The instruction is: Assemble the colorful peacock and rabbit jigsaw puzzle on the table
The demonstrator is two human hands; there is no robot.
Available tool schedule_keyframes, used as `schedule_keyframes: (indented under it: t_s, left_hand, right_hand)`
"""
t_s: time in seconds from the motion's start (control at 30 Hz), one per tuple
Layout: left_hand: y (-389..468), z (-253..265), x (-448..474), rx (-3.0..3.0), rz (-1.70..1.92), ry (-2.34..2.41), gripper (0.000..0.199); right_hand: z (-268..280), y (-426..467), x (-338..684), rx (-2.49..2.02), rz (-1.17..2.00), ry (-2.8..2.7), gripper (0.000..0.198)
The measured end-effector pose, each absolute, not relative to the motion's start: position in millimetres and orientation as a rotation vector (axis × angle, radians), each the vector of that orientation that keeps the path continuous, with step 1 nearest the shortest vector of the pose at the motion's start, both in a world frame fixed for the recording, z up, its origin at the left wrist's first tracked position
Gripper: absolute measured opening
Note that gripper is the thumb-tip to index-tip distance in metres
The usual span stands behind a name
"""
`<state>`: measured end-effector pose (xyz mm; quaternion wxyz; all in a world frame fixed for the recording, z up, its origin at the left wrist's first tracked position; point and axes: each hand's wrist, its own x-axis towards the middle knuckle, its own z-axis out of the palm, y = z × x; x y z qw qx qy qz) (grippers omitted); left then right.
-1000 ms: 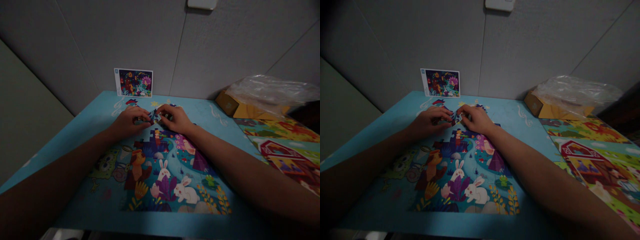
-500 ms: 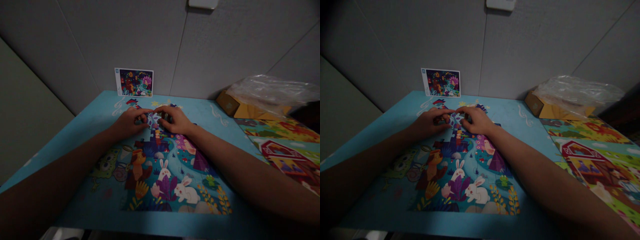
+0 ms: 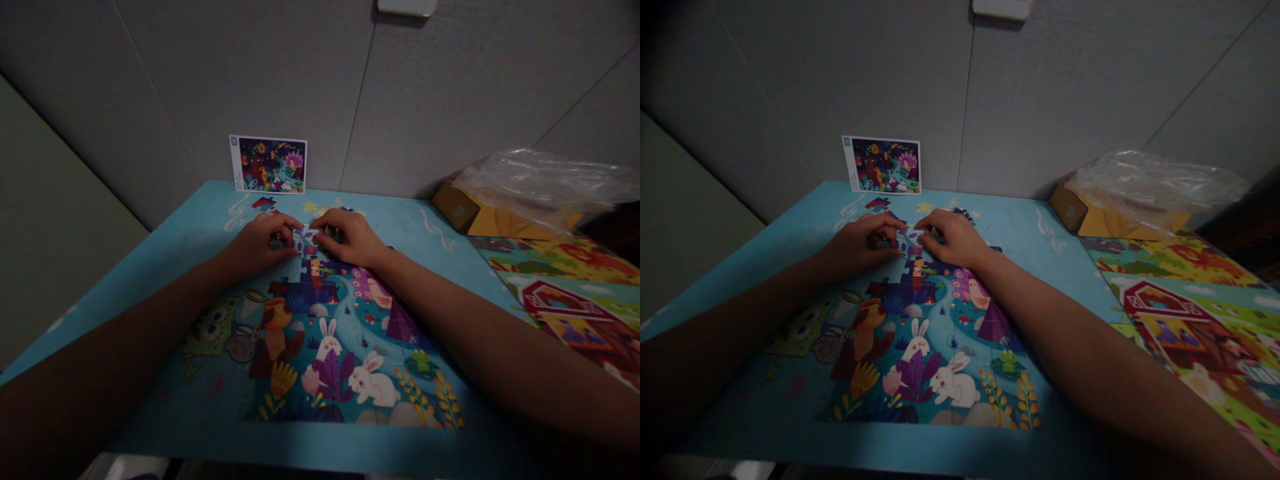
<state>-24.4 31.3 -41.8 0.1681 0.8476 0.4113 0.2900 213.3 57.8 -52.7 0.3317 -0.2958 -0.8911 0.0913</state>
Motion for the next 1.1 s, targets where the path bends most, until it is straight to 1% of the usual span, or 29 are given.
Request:
schedule_keyframes:
  t_s: [0.33, 0.5, 0.6, 0.7, 0.83, 0.97, 1.1]
  left_hand:
    - [31.2, -41.7, -24.6, 2.388, 0.823, 1.174, 0.041]
    - [30.4, -44.3, -23.8, 2.357, 0.876, 1.164, 0.038]
    - [31.5, -46.9, -24.0, 2.323, 0.952, 1.183, 0.044]
    - [34.0, -47.3, -24.9, 2.338, 1.019, 1.263, 0.047]
    - [38.4, -46.7, -28.0, 2.46, 1.051, 1.47, 0.037]
    - [43.7, -51.8, -32.7, 2.499, 0.956, 1.577, 0.034]
    - [47.1, -58.0, -35.3, 2.505, 0.856, 1.562, 0.03]
  right_hand:
    - [-53.3, 57.6, 212.8, -0.793, 0.252, -2.342, 0.026]
    - [-53.0, 57.6, 212.9, -0.831, 0.195, -2.314, 0.025]
    - [-53.5, 57.9, 213.5, -0.889, 0.169, -2.251, 0.023]
    - [-54.5, 59.4, 214.4, -0.988, 0.134, -2.153, 0.024]
    - [-56.3, 63.9, 215.8, -1.24, 0.065, -1.974, 0.024]
    - [-59.0, 69.4, 217.9, -1.484, -0.017, -1.845, 0.025]
    - [-62.2, 73.2, 220.6, -1.58, -0.081, -1.82, 0.024]
